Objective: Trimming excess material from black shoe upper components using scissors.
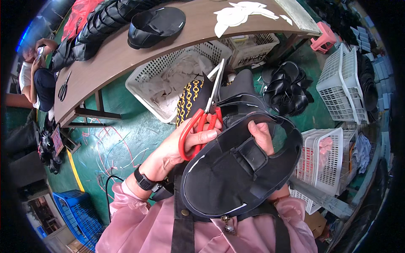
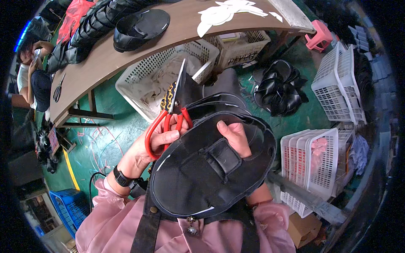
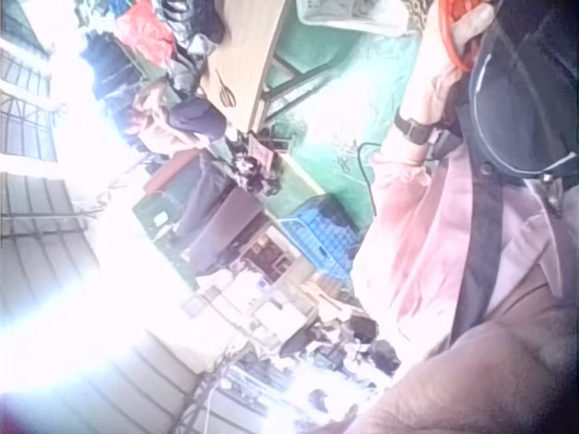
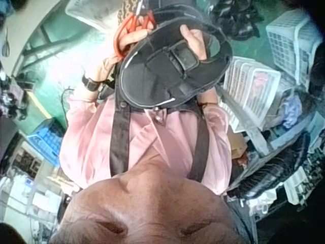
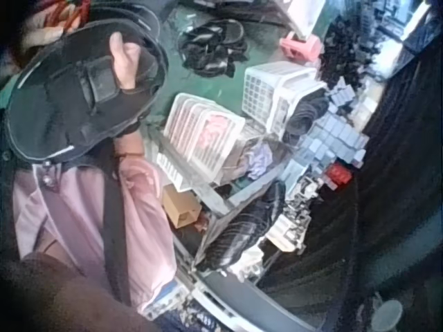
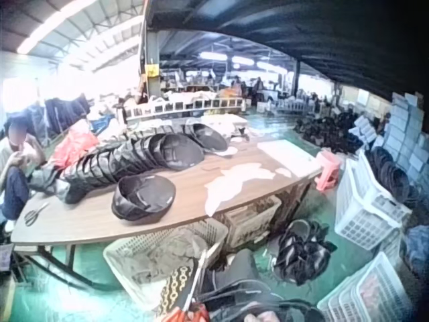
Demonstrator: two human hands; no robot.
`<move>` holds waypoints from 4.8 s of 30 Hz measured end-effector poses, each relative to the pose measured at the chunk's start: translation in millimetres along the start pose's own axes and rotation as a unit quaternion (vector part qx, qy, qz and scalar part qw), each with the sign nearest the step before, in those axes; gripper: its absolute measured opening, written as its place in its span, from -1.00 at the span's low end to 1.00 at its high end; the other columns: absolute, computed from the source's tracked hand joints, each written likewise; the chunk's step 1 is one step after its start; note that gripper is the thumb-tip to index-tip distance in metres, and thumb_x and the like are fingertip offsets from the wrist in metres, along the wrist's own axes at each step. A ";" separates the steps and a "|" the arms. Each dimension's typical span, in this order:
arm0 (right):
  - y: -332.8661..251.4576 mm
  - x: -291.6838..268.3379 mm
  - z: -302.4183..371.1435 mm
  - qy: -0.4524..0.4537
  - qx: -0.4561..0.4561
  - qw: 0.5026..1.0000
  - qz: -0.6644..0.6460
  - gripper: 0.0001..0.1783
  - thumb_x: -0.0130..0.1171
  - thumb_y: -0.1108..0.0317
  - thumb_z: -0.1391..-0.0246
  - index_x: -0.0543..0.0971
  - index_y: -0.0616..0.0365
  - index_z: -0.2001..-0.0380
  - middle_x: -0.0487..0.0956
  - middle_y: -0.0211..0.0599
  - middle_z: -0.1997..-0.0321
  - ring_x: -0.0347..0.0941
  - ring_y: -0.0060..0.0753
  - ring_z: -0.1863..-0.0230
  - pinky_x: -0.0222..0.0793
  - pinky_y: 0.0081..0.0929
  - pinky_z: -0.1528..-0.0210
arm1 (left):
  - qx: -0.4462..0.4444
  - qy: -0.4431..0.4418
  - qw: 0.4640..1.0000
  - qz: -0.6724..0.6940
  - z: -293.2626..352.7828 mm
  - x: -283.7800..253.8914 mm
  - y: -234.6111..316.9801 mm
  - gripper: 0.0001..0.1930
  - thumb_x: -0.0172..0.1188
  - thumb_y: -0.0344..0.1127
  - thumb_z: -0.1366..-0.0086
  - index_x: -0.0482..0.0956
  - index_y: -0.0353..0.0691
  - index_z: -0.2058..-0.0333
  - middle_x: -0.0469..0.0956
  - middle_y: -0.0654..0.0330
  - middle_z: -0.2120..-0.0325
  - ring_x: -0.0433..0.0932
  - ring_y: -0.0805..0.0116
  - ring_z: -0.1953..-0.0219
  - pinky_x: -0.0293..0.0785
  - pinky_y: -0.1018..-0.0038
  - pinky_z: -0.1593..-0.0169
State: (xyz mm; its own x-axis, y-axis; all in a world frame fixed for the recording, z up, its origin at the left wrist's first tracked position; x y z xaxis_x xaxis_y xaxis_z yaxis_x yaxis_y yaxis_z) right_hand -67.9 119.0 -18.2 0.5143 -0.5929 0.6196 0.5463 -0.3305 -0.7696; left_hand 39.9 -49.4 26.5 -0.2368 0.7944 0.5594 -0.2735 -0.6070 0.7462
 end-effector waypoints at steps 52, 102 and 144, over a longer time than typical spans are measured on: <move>28.7 59.3 23.8 -0.037 0.274 0.954 0.117 -0.83 0.09 0.33 -0.10 0.45 0.22 0.36 0.51 -0.35 0.37 0.49 -0.54 0.32 0.45 -0.59 0.21 | 0.020 0.068 0.994 -0.083 33.5 -16.0 -23.3 -0.65 0.11 -0.58 -0.06 0.32 -0.24 0.14 0.44 0.27 0.42 0.42 0.56 0.36 0.35 0.63 0.27; 40.8 48.1 2.4 -0.029 0.256 0.954 0.154 -0.78 0.10 0.21 -0.10 0.47 0.15 0.36 0.49 -0.39 0.40 0.46 -0.58 0.35 0.40 -0.63 0.26 | 0.023 0.121 0.986 -0.116 17.2 -22.1 -23.6 -0.72 0.15 -0.55 -0.07 0.32 -0.25 0.22 0.41 0.28 0.47 0.41 0.56 0.59 0.35 0.66 0.52; 51.4 38.6 1.4 -0.039 0.188 0.973 0.132 -0.84 0.08 0.30 -0.11 0.45 0.19 0.38 0.49 -0.37 0.38 0.46 -0.55 0.30 0.41 -0.57 0.17 | 0.017 0.150 0.959 -0.238 9.7 -19.9 -20.8 -0.78 0.12 -0.48 -0.14 0.32 -0.27 0.24 0.40 0.29 0.48 0.41 0.57 0.61 0.35 0.63 0.56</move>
State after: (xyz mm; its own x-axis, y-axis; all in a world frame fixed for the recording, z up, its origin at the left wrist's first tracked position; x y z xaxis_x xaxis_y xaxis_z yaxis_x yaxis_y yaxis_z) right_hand -19.0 80.2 -33.6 0.7092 -0.5589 0.4296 0.5843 0.1250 -0.8019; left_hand 59.4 -52.3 3.3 -0.3517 0.9357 0.0269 -0.3878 -0.1718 0.9056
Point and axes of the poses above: each hand's wrist, its own z-axis away from the middle knuckle, its own x-axis out of the palm, y = z × x, the point moved 3 cm from there along -z, towards the middle knuckle
